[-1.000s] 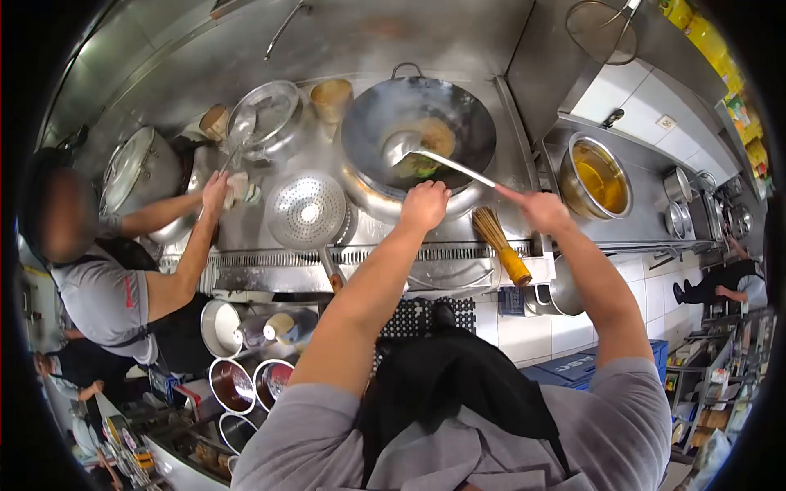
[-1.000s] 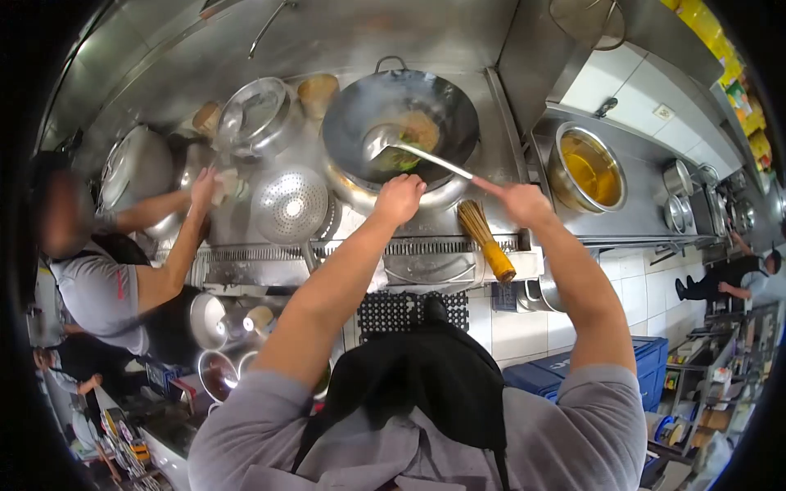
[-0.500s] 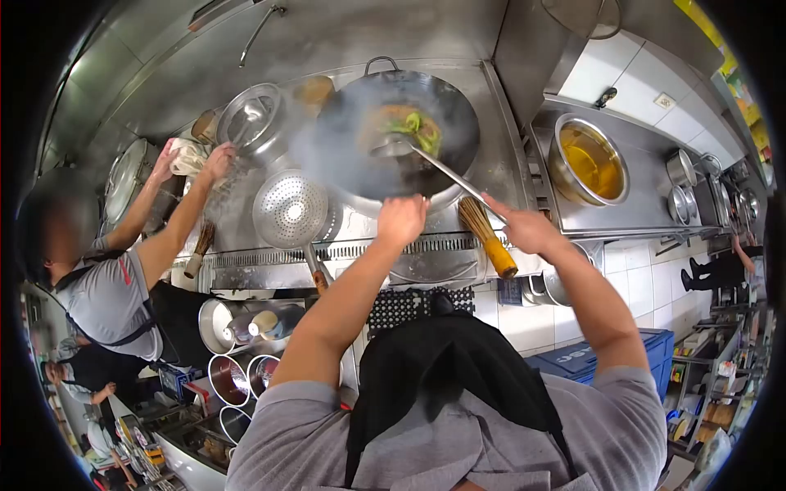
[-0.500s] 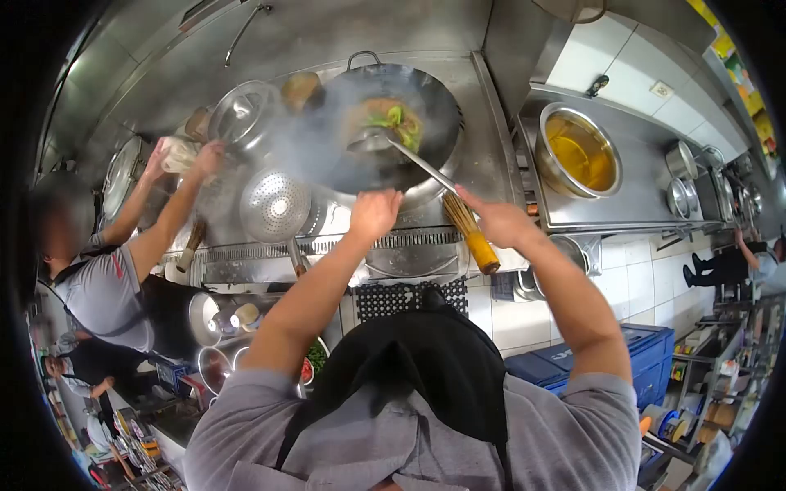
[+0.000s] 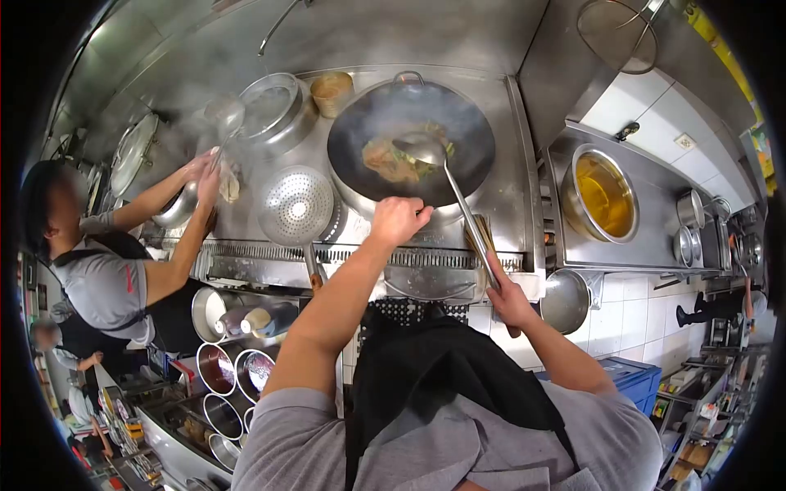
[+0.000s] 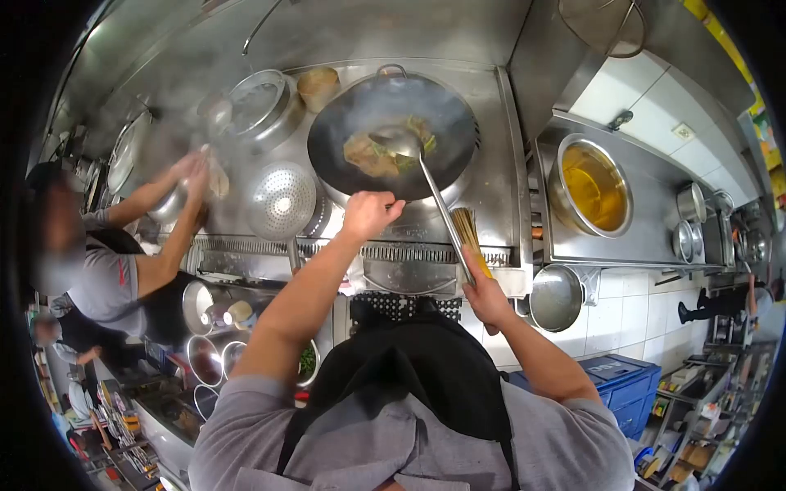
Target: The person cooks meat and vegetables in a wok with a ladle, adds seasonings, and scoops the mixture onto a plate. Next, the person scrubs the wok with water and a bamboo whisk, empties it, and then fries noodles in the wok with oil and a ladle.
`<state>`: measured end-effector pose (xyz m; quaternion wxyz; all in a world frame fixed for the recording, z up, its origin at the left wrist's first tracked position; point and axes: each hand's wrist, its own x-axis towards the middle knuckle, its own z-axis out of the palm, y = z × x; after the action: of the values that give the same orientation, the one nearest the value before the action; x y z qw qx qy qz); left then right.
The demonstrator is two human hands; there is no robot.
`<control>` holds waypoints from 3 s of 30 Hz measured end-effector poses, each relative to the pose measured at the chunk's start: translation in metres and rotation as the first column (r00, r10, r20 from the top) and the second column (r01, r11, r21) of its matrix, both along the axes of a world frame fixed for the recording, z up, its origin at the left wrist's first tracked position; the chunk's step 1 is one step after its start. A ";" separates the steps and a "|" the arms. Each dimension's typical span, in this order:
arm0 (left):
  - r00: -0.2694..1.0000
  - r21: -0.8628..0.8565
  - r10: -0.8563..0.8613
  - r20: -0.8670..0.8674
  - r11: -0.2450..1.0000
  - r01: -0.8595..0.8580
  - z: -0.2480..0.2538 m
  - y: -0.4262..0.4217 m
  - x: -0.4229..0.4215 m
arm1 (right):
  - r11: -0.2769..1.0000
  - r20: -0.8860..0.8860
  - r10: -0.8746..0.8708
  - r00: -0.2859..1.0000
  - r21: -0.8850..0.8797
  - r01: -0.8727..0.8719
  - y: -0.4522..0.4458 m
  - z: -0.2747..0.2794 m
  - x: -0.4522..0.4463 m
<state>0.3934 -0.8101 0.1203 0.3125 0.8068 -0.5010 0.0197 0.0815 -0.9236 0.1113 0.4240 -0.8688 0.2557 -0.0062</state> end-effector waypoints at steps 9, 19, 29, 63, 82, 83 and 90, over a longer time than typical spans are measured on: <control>0.816 0.158 0.418 -0.398 0.908 -0.388 -0.102 0.141 -0.034 | 0.928 -0.406 -0.185 0.895 -0.371 0.023 -0.067 0.066 0.028; 0.805 0.239 0.087 -0.588 0.969 0.070 -0.162 0.164 -0.002 | 0.940 0.118 -0.072 0.990 0.339 0.028 0.037 0.055 0.451; 0.314 -0.056 -0.050 -0.948 0.998 -0.009 0.010 0.230 0.047 | 0.109 -0.016 -0.121 0.993 0.994 0.029 0.124 0.035 0.705; 0.245 -0.194 0.121 -0.962 0.330 -0.924 0.068 0.379 -0.048 | 0.814 0.275 -0.280 0.920 0.576 0.076 -0.047 0.062 0.037; -0.402 0.321 0.398 -0.824 -0.257 -0.912 -0.147 0.539 0.078 | 0.304 -0.015 0.952 0.307 -0.087 -0.949 0.274 0.023 0.343; -0.380 0.311 0.273 -0.884 -0.263 -0.913 -0.133 0.532 0.077 | 0.258 -0.063 0.960 0.271 -0.168 -0.951 0.284 0.018 0.348; -0.390 0.354 0.316 -0.865 -0.169 -0.920 -0.147 0.534 0.087 | 0.152 -0.393 0.900 0.189 -0.122 -0.981 0.317 0.038 0.346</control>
<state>0.4805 -0.2763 -0.0268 0.6207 0.6148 0.4863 0.0126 0.4271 -0.6062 0.1489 0.1394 -0.8878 -0.3051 0.3152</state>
